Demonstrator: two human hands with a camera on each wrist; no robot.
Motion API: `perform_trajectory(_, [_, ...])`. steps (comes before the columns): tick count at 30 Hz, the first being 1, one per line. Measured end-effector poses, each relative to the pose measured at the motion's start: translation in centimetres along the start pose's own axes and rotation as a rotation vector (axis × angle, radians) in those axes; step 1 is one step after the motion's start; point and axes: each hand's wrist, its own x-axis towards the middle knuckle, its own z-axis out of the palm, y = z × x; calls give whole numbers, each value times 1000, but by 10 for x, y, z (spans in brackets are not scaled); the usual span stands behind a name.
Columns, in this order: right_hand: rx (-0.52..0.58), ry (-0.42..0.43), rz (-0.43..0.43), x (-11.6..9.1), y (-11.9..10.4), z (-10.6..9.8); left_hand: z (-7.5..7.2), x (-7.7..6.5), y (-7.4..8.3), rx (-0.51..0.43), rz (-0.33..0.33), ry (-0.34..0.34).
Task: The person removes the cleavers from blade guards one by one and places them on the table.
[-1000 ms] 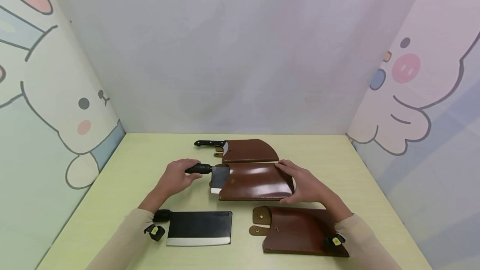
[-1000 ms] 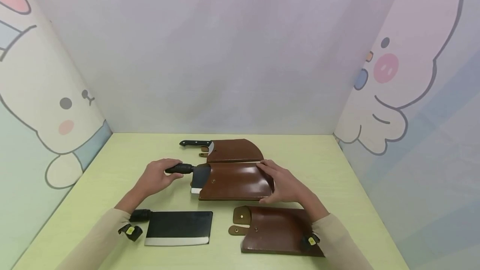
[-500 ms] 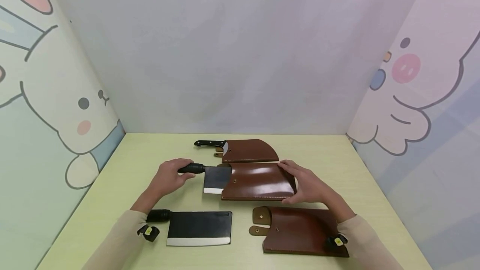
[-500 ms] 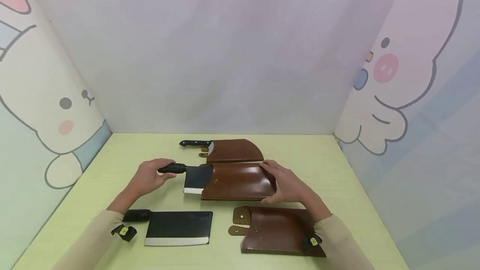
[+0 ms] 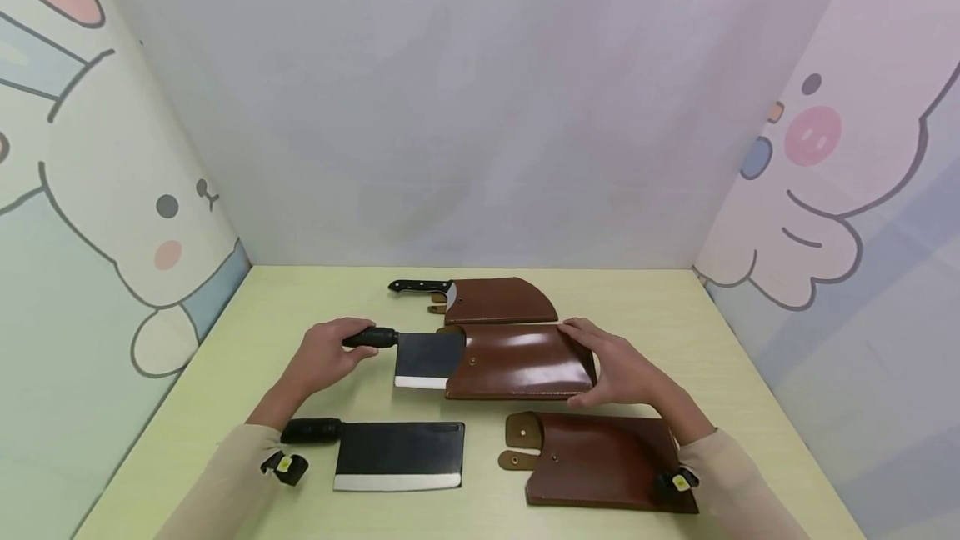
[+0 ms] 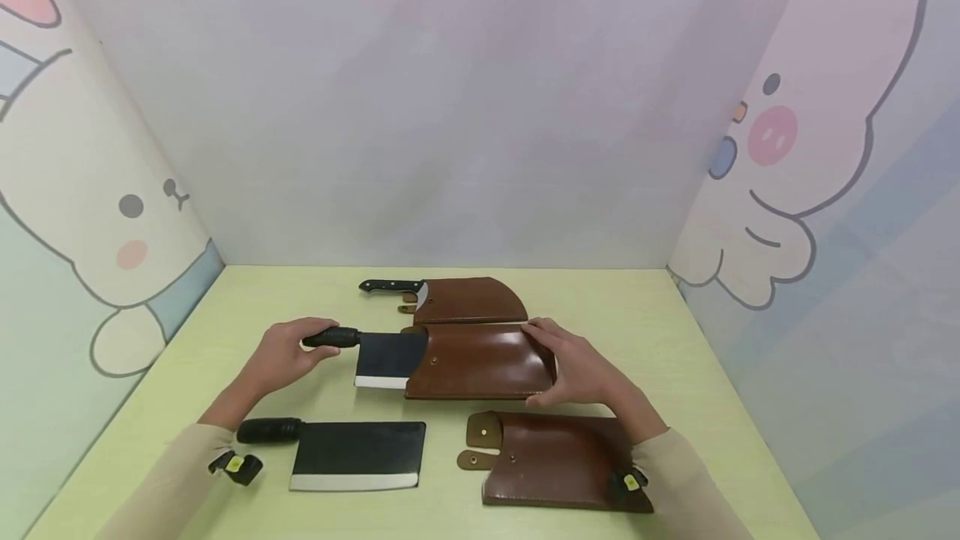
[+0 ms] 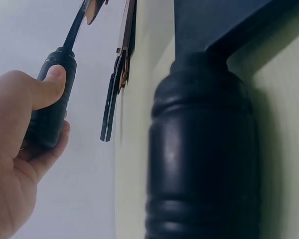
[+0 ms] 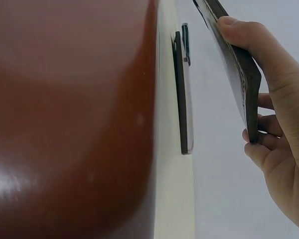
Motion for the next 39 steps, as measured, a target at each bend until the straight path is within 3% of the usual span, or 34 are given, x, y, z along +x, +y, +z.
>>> perform_trajectory(39, [20, 22, 32, -13, 4, -6, -18, -12, -19, 27, -18, -34])
